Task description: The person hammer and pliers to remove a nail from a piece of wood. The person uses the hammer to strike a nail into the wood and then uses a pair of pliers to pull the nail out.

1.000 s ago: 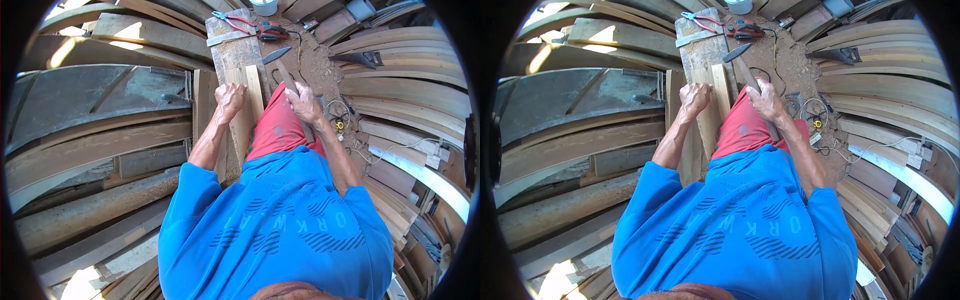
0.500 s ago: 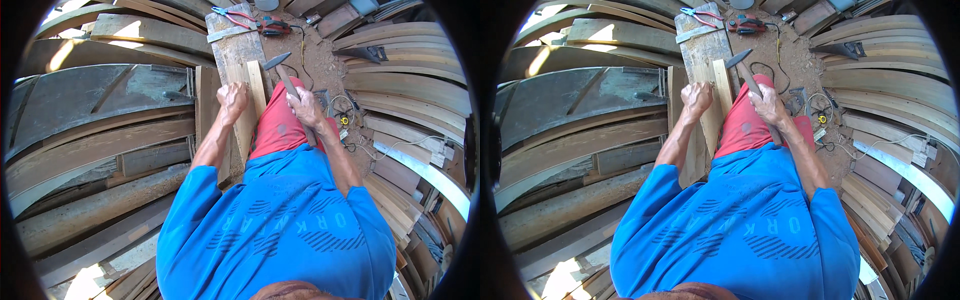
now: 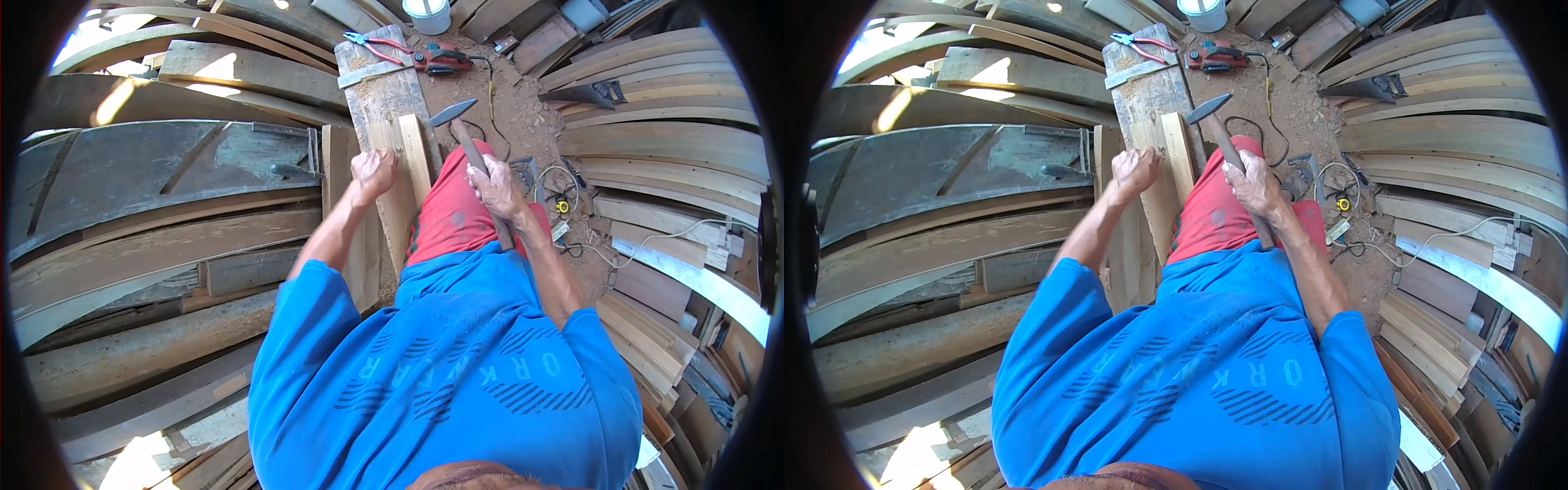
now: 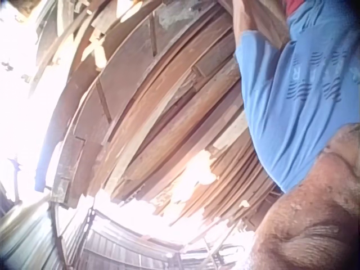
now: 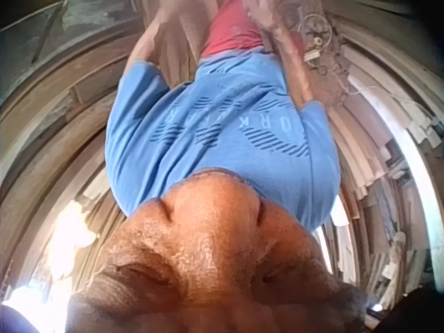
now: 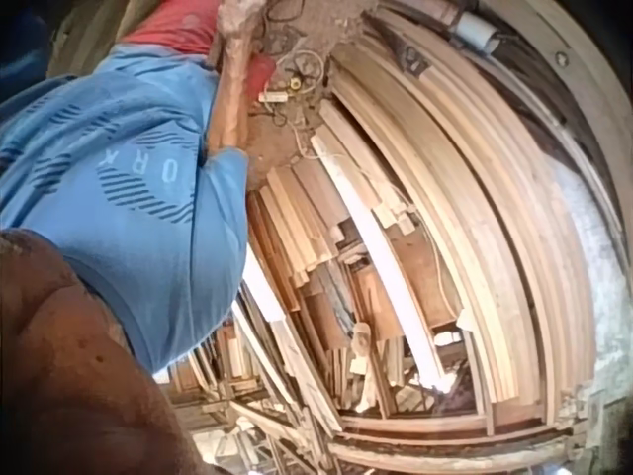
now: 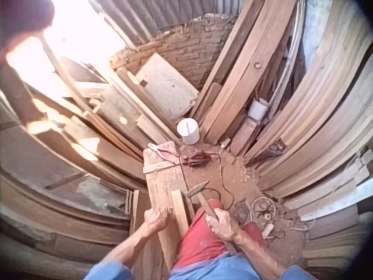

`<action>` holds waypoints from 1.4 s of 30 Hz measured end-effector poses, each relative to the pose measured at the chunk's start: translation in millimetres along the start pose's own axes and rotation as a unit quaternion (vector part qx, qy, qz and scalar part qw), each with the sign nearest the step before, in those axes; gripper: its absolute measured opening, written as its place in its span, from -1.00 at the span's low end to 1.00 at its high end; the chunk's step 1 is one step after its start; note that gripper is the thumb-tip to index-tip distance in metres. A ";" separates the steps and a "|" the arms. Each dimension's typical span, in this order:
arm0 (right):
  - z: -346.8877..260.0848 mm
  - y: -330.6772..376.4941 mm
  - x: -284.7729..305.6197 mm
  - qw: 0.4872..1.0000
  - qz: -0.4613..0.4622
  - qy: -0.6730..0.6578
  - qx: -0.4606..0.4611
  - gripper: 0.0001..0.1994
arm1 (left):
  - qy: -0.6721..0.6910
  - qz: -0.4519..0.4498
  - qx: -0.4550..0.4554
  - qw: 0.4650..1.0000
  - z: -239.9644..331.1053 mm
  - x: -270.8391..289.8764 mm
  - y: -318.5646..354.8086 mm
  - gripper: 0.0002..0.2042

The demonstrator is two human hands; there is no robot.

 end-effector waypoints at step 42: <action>-6.0 -42.5 -37.6 0.994 -0.067 0.090 -0.008 -0.40 | 0.362 0.345 -0.064 0.864 9.3 -26.0 11.6 -0.94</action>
Point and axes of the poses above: each hand's wrist, its own y-axis away from the middle knuckle, its own x-axis out of the back of the hand, z = x × y, the point moved 1 cm from there along -y, towards the middle knuckle, and after that the axes turned 10 degrees about -y, right-handed, at the moved point
